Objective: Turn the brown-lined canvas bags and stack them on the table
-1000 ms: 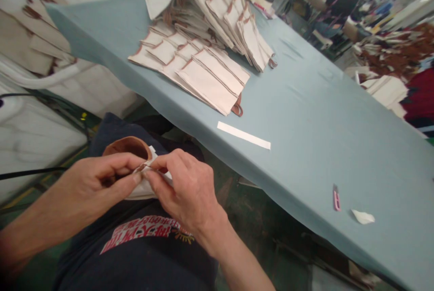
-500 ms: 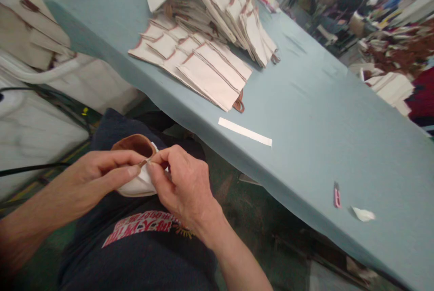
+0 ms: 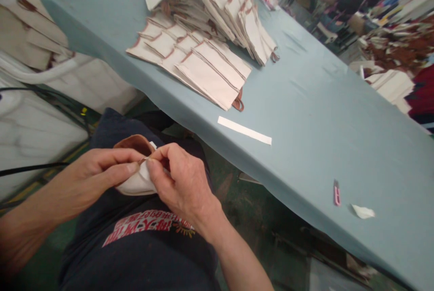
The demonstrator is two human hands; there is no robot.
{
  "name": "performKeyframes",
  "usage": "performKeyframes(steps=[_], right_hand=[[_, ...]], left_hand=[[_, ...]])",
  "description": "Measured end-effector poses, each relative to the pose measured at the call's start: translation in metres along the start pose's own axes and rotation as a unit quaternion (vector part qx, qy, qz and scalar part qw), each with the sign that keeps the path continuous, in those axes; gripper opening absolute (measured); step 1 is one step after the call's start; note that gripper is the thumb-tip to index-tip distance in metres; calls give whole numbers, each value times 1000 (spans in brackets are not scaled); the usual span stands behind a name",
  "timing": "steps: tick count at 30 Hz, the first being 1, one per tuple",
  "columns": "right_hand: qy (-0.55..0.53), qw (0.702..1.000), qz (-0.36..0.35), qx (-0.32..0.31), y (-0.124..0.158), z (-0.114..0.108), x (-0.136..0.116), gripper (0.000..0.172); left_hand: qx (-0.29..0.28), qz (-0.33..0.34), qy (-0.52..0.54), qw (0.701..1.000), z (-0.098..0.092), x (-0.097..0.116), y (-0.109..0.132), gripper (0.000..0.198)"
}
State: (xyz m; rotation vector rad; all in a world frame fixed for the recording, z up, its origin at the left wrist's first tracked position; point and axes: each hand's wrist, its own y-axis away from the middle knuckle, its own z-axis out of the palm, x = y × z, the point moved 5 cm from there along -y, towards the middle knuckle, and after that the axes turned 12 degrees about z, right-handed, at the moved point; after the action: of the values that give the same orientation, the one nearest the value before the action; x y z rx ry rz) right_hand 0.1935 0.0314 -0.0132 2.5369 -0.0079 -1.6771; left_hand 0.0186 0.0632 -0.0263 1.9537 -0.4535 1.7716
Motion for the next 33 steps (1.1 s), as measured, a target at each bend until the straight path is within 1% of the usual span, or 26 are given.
performKeyframes(steps=[4, 8, 10, 12, 16, 20, 25, 27, 31, 33], right_hand=[[0, 1000, 11, -3, -1, 1, 1, 13], [4, 1000, 13, -5, -2, 5, 2, 14], [6, 1000, 17, -7, -2, 6, 4, 15], [6, 1000, 24, -9, -3, 6, 5, 15], [-5, 999, 40, -12, -3, 7, 7, 15], [-20, 999, 48, -13, -4, 7, 7, 15], [-22, 998, 54, -26, -4, 5, 5, 15], [-17, 998, 59, -33, -4, 5, 5, 14], [-12, 997, 67, -47, -5, 4, 4, 14], [-12, 996, 72, -55, -5, 4, 4, 14]], left_hand=[[12, 18, -40, 999, 1, 0, 1, 29], [42, 72, -136, 987, 5, 5, 3, 31], [58, 93, -167, 980, 8, 8, 5, 30], [74, 92, -180, 977, 11, 10, 7, 29], [102, 68, -181, 976, 13, 9, 9, 31], [89, 66, -177, 978, 14, 10, 8, 28], [76, 32, -140, 987, 13, 14, 9, 35], [70, 25, -127, 989, 12, 13, 9, 35], [44, 38, -119, 991, 9, 6, 7, 35], [41, 32, -115, 992, 8, 4, 6, 36]])
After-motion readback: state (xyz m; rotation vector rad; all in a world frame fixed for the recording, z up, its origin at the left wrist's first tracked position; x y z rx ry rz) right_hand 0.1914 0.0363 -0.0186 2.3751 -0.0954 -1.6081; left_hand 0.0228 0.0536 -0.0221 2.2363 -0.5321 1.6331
